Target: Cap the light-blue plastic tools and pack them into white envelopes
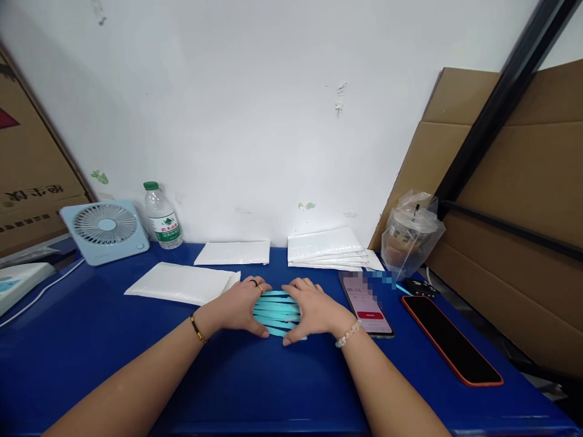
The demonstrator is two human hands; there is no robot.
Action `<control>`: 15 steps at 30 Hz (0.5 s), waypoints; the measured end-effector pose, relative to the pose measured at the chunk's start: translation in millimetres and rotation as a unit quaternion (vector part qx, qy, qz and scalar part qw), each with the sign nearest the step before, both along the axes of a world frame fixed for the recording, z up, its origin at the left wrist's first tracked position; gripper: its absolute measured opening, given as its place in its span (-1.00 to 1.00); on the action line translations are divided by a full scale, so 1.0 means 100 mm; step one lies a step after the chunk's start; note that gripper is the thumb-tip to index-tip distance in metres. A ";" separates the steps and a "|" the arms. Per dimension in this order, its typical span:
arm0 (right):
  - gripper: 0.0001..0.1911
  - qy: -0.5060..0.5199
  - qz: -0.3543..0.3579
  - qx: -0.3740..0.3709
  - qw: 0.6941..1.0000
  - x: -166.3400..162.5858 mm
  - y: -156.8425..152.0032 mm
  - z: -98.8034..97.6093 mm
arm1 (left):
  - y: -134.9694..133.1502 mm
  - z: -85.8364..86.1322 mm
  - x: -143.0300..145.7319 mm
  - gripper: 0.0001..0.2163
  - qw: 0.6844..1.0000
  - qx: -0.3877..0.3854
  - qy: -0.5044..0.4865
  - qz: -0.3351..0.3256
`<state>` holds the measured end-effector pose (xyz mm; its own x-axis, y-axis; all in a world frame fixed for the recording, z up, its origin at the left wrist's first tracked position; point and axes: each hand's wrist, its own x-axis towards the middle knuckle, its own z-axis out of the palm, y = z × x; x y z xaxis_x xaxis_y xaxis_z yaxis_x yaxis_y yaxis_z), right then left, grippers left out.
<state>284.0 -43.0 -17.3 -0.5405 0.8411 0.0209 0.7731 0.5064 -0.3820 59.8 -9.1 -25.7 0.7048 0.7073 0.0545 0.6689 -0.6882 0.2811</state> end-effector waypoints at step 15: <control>-0.69 -0.163 -0.022 0.077 0.983 -0.30 -0.12 -0.06 | -0.15 0.00 0.18 -0.80 0.992 0.085 0.075 -0.061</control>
<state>253.8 -54.7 -23.7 -0.5026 0.8643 -0.0185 0.8643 0.5019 -0.0324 77.8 -24.1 -25.8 0.7934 0.6063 0.0541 0.6038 -0.7951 0.0570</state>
